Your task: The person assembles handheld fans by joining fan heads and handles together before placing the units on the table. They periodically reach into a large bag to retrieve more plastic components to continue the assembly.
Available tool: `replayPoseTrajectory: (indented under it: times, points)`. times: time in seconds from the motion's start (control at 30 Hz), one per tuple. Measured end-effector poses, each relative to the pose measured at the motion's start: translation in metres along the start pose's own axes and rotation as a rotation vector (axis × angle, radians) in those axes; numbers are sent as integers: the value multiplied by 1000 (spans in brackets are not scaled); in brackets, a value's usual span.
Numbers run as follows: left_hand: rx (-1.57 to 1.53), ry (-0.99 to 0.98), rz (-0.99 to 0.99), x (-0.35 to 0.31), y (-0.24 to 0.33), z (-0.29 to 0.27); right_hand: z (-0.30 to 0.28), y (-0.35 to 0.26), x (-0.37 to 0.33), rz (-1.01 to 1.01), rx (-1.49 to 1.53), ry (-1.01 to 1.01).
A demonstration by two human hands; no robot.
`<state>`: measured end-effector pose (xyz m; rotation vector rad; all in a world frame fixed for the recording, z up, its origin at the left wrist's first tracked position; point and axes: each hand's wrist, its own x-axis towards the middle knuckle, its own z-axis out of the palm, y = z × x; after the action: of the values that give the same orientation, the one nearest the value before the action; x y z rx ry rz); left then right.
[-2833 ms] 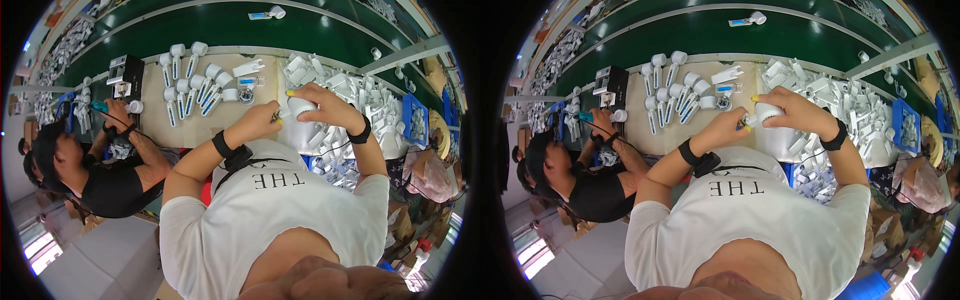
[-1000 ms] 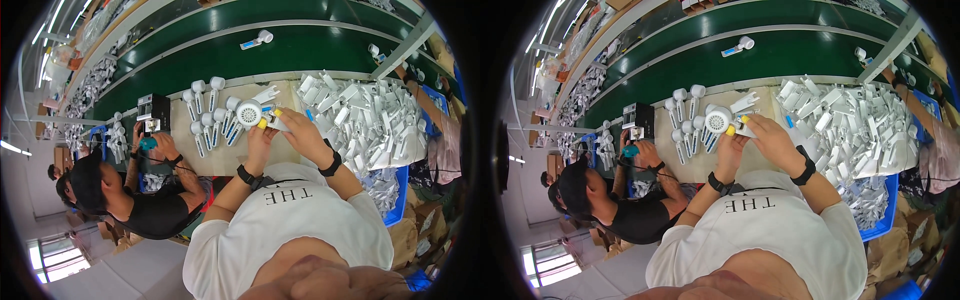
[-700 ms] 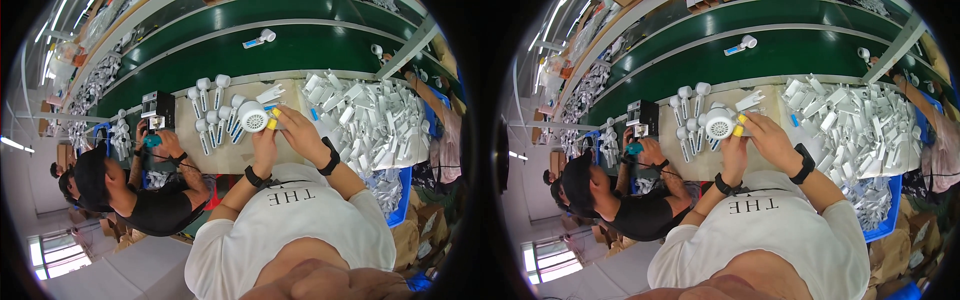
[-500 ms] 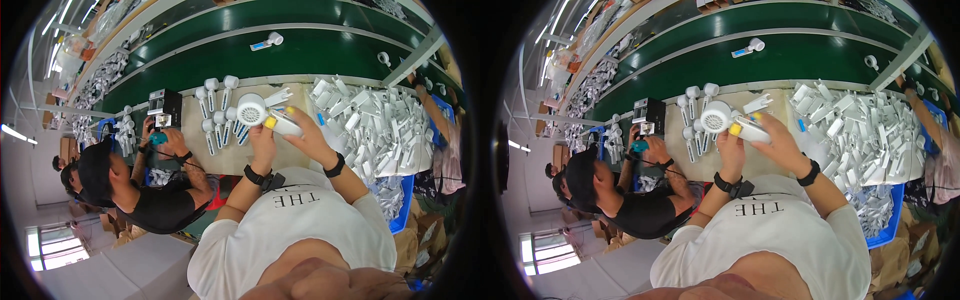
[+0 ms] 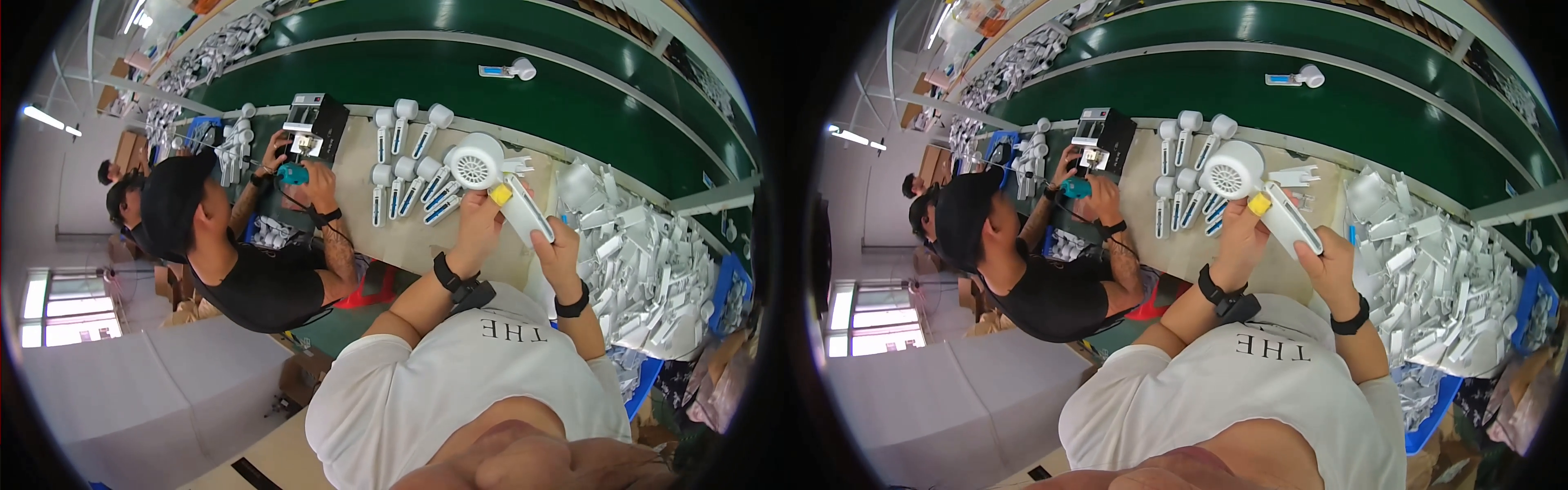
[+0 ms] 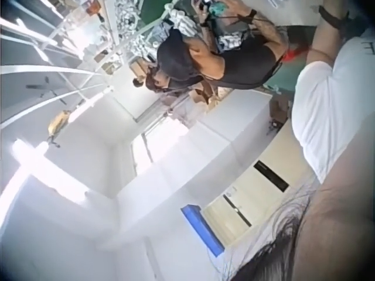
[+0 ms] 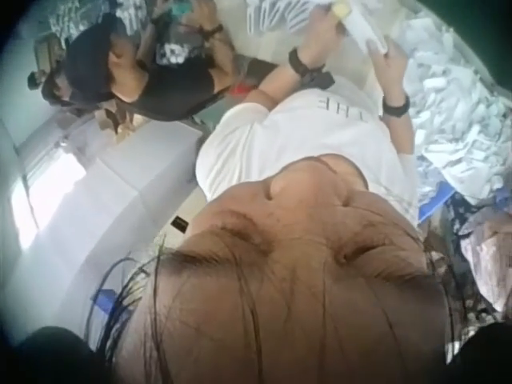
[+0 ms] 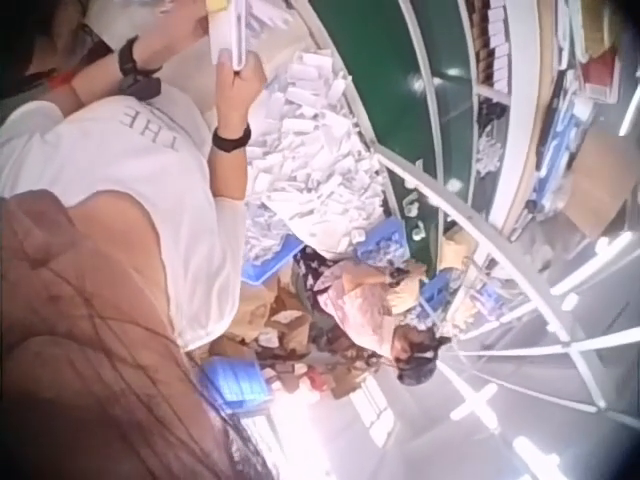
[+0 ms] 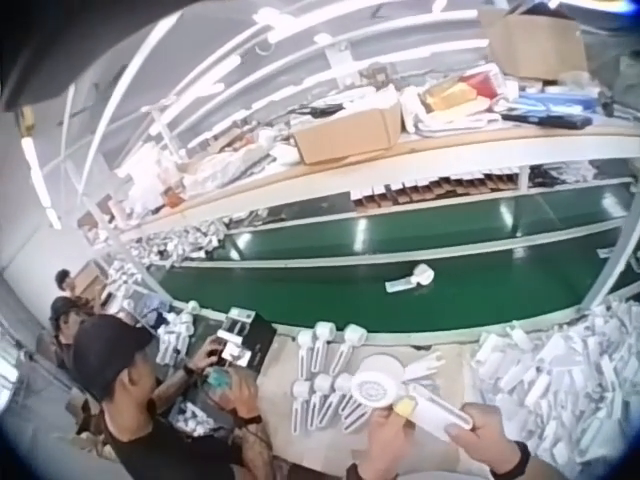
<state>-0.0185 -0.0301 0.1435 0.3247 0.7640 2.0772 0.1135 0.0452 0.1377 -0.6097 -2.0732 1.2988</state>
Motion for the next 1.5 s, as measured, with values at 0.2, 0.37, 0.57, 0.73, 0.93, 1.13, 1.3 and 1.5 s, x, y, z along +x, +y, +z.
replayPoseTrajectory:
  times: [0.2, 0.37, 0.57, 0.73, 0.93, 1.13, 1.3, 1.5]
  points:
    - [683, 92, -61, 26, -11, -79, 52, 77, 0, 258, 41, -107]
    - [1525, 442, 210, 96, 73, -161, 42, 128, 105, 211, -101, -498]
    - [1950, 928, 163, 133, 128, -288, 38, 211, 279, -149, -585, -165]
    - [1871, 960, -247, 118, 112, -301, 52, 265, 361, -221, -1003, -94]
    - [2259, 945, 276, 108, 96, -260, 34, 262, 350, -42, -1090, -210]
    - [1424, 332, 157, 97, 45, -221, -9, 131, 259, -567, -763, -303]
    - [426, -38, -326, 89, 13, -122, -39, 21, 176, -893, -629, -370]
    - [-251, -527, -896, 39, -23, -34, -62, -35, 120, -1232, -525, -342]
